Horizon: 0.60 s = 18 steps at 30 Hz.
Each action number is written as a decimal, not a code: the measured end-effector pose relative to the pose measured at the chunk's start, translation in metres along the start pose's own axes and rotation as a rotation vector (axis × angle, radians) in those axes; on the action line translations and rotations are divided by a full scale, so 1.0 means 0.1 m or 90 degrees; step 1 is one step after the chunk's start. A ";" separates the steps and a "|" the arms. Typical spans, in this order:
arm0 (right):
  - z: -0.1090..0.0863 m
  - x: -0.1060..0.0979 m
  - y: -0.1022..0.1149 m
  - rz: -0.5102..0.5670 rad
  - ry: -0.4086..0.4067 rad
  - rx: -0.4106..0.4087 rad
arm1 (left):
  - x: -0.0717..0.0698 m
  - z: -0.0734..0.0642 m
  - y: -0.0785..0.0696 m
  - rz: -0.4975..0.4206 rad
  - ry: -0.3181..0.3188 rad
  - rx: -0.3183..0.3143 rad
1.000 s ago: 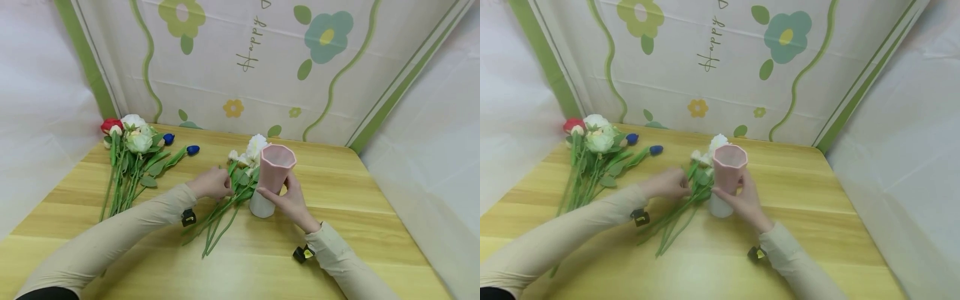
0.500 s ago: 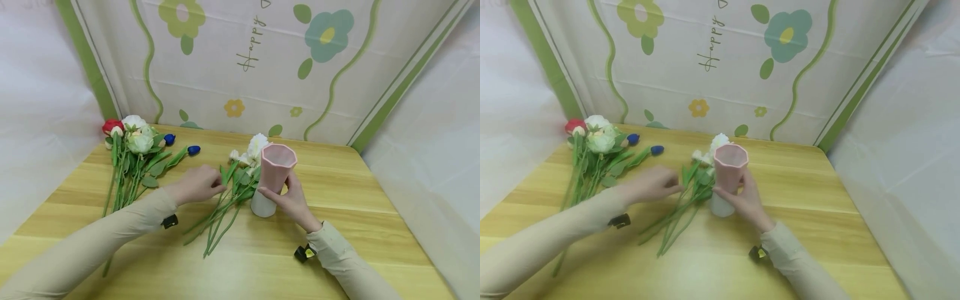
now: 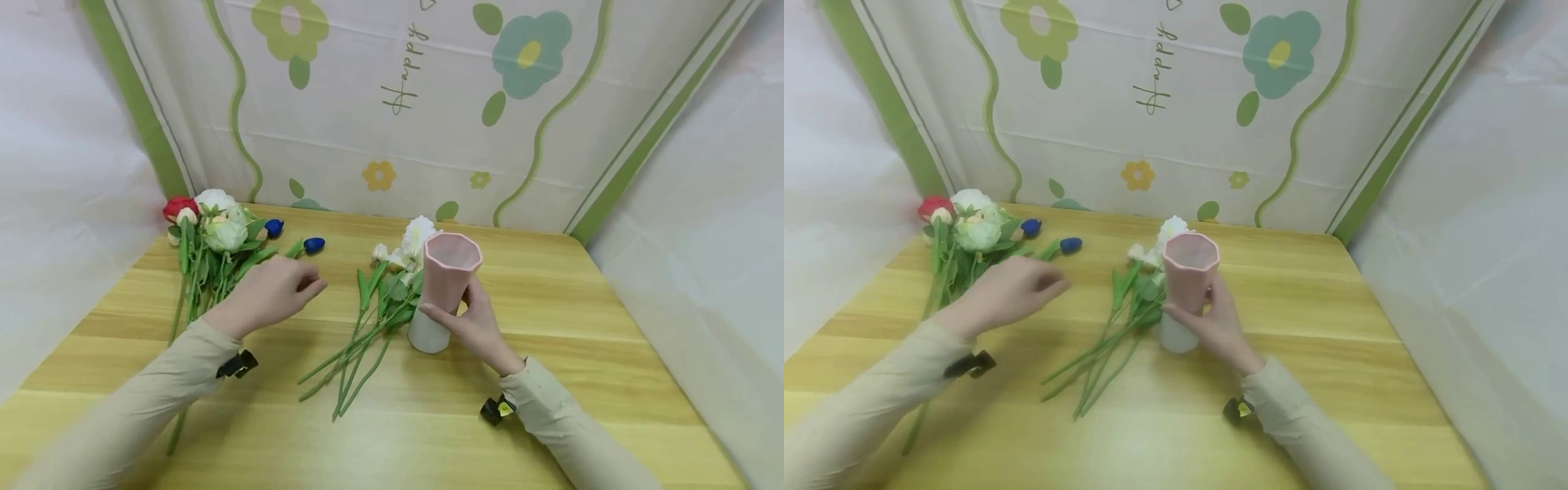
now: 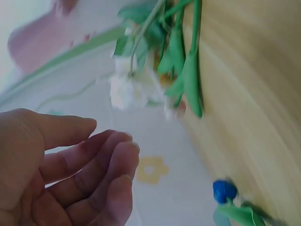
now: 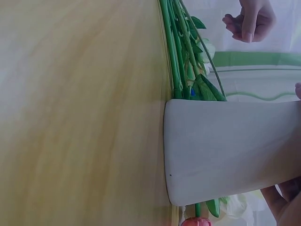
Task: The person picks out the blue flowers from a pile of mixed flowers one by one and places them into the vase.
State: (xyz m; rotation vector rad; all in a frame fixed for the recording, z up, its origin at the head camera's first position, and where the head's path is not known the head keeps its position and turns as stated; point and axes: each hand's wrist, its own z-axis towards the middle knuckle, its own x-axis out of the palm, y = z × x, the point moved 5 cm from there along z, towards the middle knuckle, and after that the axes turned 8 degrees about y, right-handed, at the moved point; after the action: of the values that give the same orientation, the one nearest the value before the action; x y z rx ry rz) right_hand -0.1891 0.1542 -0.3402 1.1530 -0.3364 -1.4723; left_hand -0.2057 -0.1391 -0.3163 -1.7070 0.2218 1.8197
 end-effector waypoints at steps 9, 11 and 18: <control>0.01 0.02 -0.04 0.001 0.005 0.000 | -0.35 -0.15 0.53 0.032 0.001 -0.167; 0.00 0.02 -0.04 0.006 0.005 0.005 | -0.45 -0.19 0.71 0.042 0.013 -0.218; -0.01 0.02 -0.03 0.011 0.001 0.015 | -0.56 -0.31 1.27 0.040 0.103 -0.295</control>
State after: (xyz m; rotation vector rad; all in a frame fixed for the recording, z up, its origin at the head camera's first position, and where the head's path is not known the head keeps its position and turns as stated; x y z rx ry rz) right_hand -0.1904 0.1538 -0.3438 1.1675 -0.3621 -1.4557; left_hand -0.2502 -0.2739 -0.3046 -2.1894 -0.0928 1.8801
